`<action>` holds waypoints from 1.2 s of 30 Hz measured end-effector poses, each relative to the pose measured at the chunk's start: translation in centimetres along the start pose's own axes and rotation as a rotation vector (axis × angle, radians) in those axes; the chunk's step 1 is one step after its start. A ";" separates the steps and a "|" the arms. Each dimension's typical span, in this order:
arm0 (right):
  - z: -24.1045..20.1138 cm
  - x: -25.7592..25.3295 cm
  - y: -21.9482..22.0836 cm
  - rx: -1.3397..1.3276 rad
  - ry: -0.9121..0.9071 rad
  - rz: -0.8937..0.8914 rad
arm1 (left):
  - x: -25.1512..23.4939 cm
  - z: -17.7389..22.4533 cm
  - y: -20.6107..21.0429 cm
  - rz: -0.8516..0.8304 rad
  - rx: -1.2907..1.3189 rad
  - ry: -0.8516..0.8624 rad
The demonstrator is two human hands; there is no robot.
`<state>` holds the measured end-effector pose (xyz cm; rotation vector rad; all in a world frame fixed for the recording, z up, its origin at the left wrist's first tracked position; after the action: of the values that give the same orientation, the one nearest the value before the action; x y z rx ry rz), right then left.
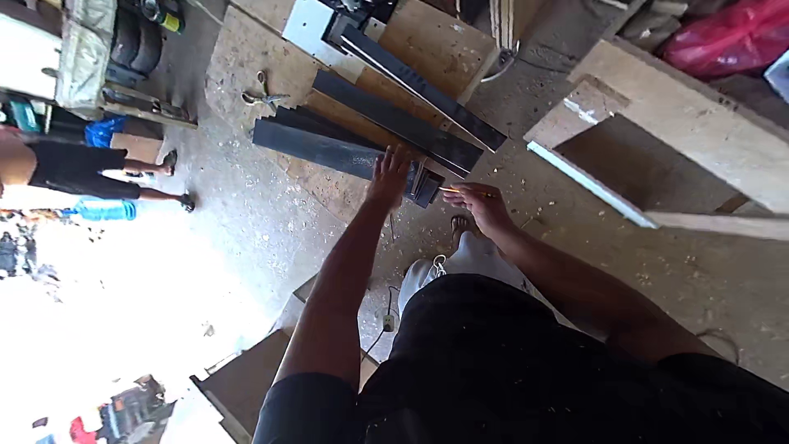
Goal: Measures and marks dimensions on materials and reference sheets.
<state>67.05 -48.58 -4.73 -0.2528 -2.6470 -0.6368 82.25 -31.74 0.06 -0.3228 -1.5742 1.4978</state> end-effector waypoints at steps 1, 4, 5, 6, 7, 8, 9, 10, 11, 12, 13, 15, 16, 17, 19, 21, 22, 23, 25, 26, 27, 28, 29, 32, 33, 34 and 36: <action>0.9 1.0 -0.4 0.070 0.038 -0.007 | 1.4 0.7 0.3 0.076 0.039 -0.023; 3.3 3.1 0.4 0.250 0.145 -0.049 | 8.3 2.7 2.3 0.252 0.159 -0.115; 4.4 3.7 1.2 0.315 0.187 -0.086 | 11.5 3.4 4.1 0.275 0.200 -0.152; 5.5 4.5 2.0 0.396 0.234 -0.128 | 14.8 4.4 6.5 0.266 0.253 -0.186; 6.5 5.3 2.8 0.487 0.286 -0.183 | 18.2 5.6 9.4 0.238 0.328 -0.229; 7.7 6.2 3.6 0.584 0.325 -0.252 | 21.8 6.8 12.7 0.202 0.412 -0.289; 8.9 6.9 4.7 0.683 0.347 -0.338 | 25.6 8.1 16.0 0.151 0.506 -0.369; 9.9 7.6 6.0 0.786 0.351 -0.435 | 29.4 9.4 19.1 0.103 0.607 -0.457; 10.8 8.4 7.6 0.898 0.333 -0.540 | 33.2 11.1 21.9 0.059 0.713 -0.543; 11.7 9.3 9.5 1.004 0.296 -0.657 | 36.9 13.2 24.3 0.035 0.807 -0.627; 12.7 10.2 11.8 1.074 0.245 -0.775 | 40.4 15.5 26.2 0.036 0.889 -0.702; 15.1 12.5 17.2 1.133 0.131 -0.979 | 46.3 20.2 29.4 0.078 1.006 -0.822; 16.4 14.3 19.6 1.145 0.110 -1.053 | 48.6 22.7 31.1 0.112 1.054 -0.871; 17.9 16.5 21.9 1.161 0.127 -1.099 | 50.6 25.4 32.8 0.160 1.093 -0.926; 21.1 21.5 26.9 1.215 0.164 -1.158 | 54.0 29.7 36.1 0.271 1.149 -1.057; 24.9 27.3 31.0 1.250 0.204 -1.272 | 56.6 33.6 39.0 0.359 1.209 -1.188; 27.0 30.1 32.5 1.265 0.225 -1.354 | 57.9 35.3 40.0 0.403 1.260 -1.251; 29.3 32.7 33.8 1.284 0.234 -1.439 | 59.4 36.8 40.8 0.445 1.314 -1.315; 34.0 38.0 36.1 1.324 0.231 -1.649 | 62.5 39.5 42.2 0.565 1.400 -1.500; 36.3 40.5 37.2 1.332 0.207 -1.768 | 64.2 40.6 43.2 0.651 1.421 -1.626; 38.4 43.0 38.3 1.340 0.178 -1.874 | 65.8 41.6 44.5 0.748 1.419 -1.763; 40.4 45.4 39.3 1.351 0.160 -1.954 | 67.2 42.4 46.0 0.836 1.406 -1.899; 42.4 47.7 40.1 1.360 0.161 -2.004 | 68.3 43.2 47.7 0.907 1.377 -2.028; 49.7 54.5 42.5 1.397 0.194 -2.126 | 72.2 44.6 53.6 1.021 1.142 -2.384; 52.5 56.3 42.9 1.404 0.183 -2.189 | 72.8 44.6 55.9 1.000 1.038 -2.474; 55.4 58.1 43.1 1.373 0.165 -2.260 | 73.2 44.5 58.1 0.955 0.950 -2.538; 60.9 61.7 43.1 1.188 0.101 -2.398 | 73.5 43.9 62.0 0.843 0.840 -2.603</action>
<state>1.89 22.77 -11.05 2.9820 -1.2825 0.5872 -14.65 6.56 -17.68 -1.0781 0.6449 -1.1828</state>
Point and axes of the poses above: each hand's wrist, its own x-axis away from the middle knuckle, its own y-axis out of the palm, z = x × y, the point moved 6 cm from there along -x, towards the middle knuckle, and after that the axes turned 8 degrees about y, right-handed, at the moved point
